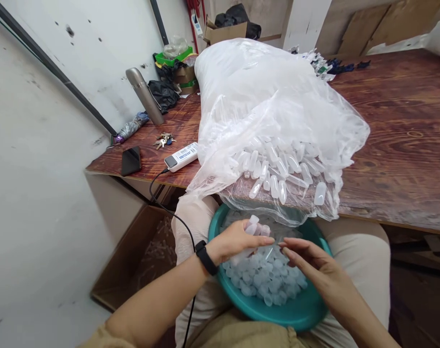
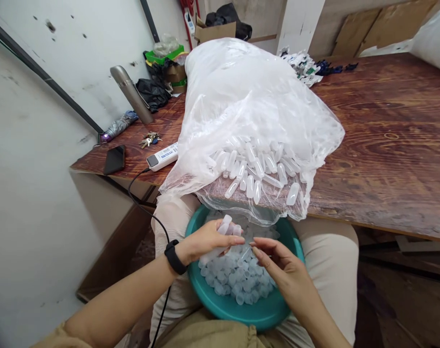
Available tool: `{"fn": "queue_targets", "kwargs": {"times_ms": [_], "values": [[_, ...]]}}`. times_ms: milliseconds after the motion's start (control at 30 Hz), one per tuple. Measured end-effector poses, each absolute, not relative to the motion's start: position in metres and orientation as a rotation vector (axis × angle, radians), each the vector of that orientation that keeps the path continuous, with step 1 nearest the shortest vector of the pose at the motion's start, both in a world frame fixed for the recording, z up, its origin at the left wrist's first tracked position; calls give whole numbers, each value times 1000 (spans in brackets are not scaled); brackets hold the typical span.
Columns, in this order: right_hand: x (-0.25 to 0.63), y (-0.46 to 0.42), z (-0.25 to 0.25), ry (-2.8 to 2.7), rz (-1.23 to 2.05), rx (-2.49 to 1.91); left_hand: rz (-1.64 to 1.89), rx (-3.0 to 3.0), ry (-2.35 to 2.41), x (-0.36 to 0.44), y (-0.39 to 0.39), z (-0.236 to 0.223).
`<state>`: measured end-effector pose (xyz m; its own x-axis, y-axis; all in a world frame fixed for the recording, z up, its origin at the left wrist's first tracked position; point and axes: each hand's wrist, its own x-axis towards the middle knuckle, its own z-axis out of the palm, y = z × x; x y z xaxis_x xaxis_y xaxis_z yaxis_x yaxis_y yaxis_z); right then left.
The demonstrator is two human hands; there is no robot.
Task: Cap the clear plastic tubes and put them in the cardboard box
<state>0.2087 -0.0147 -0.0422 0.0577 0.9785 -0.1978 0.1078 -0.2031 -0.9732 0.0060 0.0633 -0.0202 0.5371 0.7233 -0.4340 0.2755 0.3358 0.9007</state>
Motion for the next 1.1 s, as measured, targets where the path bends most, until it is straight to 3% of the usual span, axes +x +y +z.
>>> {"fn": "queue_targets", "kwargs": {"times_ms": [200,633,833,1100], "values": [[190,-14,-24,-1034,1147,-1300,405,1155,1026,2,37,0],[197,-32,-9,-1723,760,-1450,444,2259,1036,-17,12,24],[199,-32,4,-1971,825,-1416,492,2199,1018,-23,11,31],[194,-20,34,-2347,559,-1254,540,2199,959,-34,2,40]]}}
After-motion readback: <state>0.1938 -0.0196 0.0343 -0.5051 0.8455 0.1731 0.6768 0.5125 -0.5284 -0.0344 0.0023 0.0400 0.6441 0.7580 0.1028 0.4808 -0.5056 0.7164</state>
